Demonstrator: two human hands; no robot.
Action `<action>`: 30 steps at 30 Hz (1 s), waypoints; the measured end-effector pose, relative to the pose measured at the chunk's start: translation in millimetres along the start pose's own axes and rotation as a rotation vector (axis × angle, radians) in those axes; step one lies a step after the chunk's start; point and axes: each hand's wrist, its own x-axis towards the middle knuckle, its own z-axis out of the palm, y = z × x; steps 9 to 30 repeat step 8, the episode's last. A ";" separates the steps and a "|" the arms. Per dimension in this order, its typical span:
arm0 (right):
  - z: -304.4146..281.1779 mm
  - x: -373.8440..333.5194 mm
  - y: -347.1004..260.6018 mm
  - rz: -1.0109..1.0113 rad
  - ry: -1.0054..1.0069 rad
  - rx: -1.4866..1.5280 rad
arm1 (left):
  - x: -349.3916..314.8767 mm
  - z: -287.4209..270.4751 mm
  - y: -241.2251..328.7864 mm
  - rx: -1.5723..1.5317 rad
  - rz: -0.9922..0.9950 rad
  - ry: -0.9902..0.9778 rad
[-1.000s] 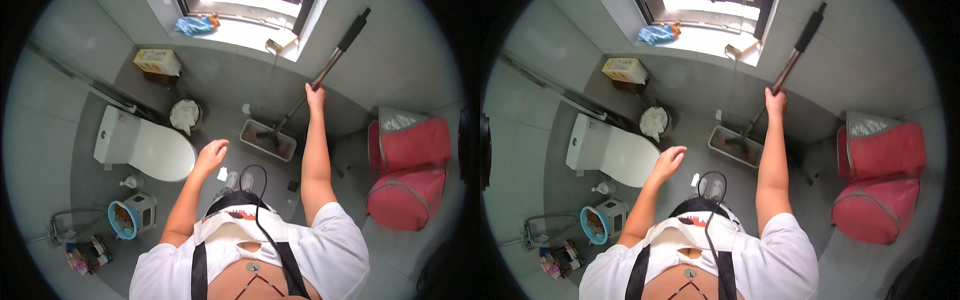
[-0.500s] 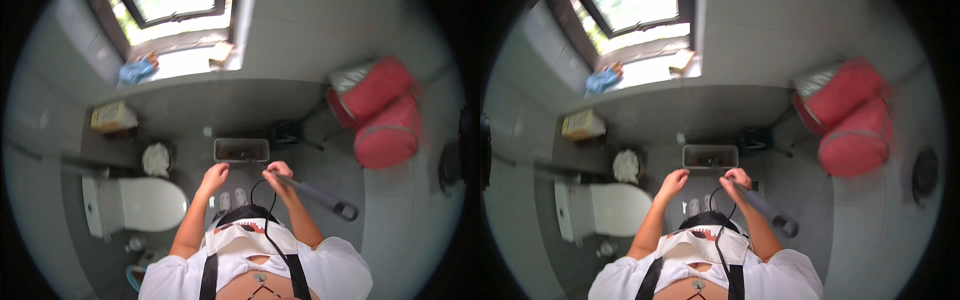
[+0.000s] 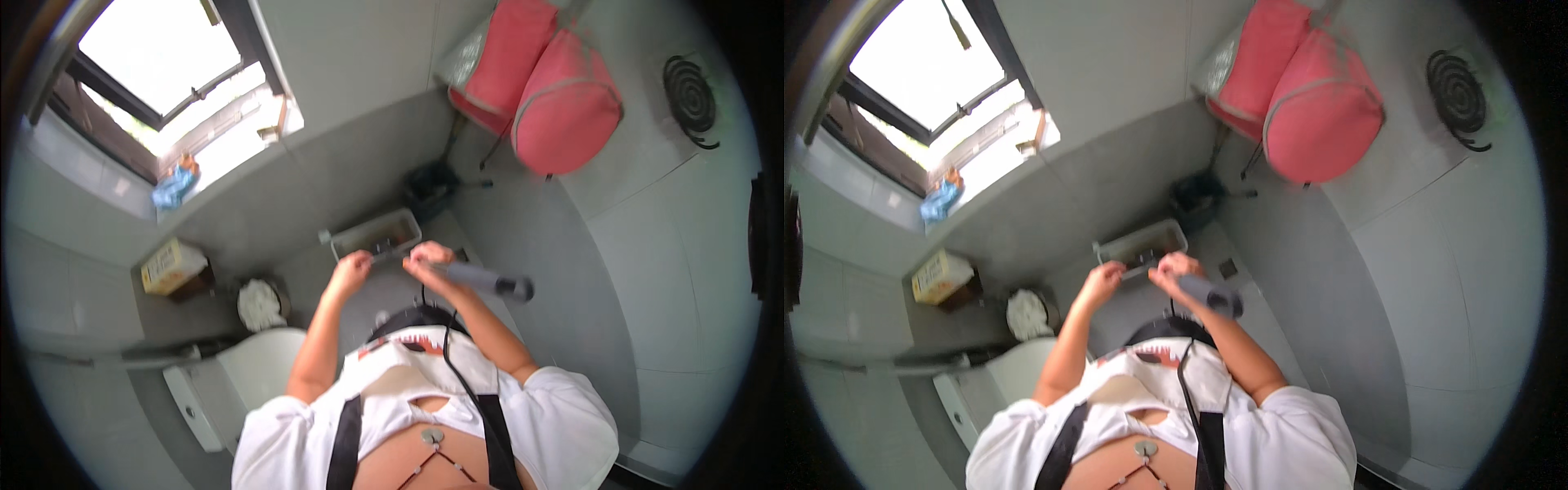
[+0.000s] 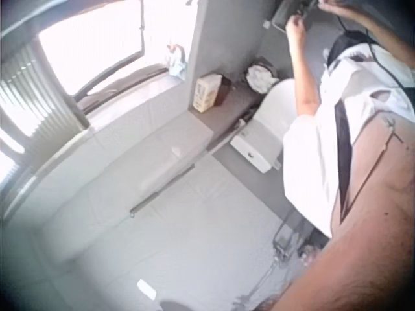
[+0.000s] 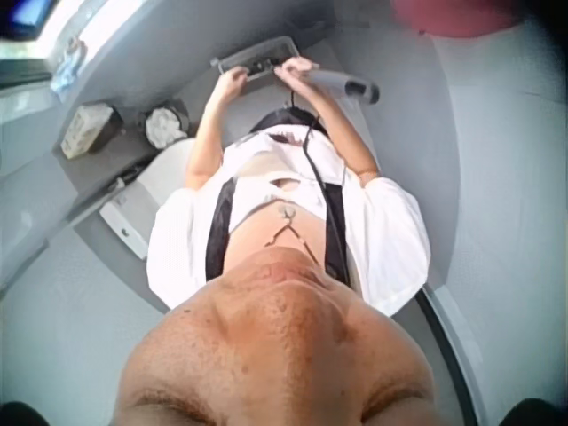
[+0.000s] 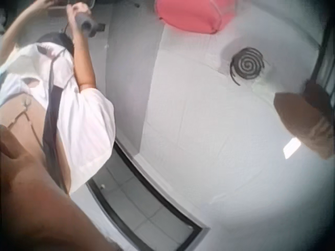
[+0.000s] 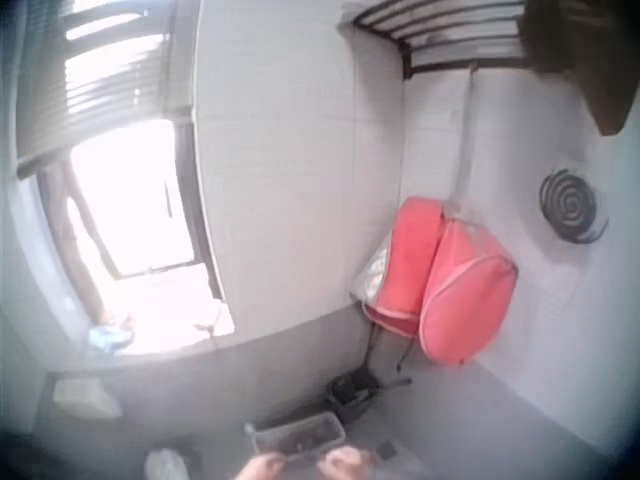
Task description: The person washes a brown garment in a blue basin on the floor, wrings it out, and then places other clothes into the basin to soak before picking up a mop.
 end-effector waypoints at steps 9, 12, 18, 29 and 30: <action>-17.1 16.7 -4.3 0.537 -0.048 0.556 | -11.6 39.8 -48.2 -0.212 -0.308 -0.033; -17.1 16.7 -4.3 0.537 -0.048 0.556 | -11.6 39.8 -48.2 -0.212 -0.308 -0.033; -17.1 16.7 -4.3 0.537 -0.048 0.556 | -11.6 39.8 -48.2 -0.212 -0.308 -0.033; -17.1 16.7 -4.3 0.537 -0.048 0.556 | -11.6 39.8 -48.2 -0.212 -0.308 -0.033; -17.1 16.7 -4.3 0.537 -0.048 0.556 | -11.6 39.8 -48.2 -0.212 -0.308 -0.033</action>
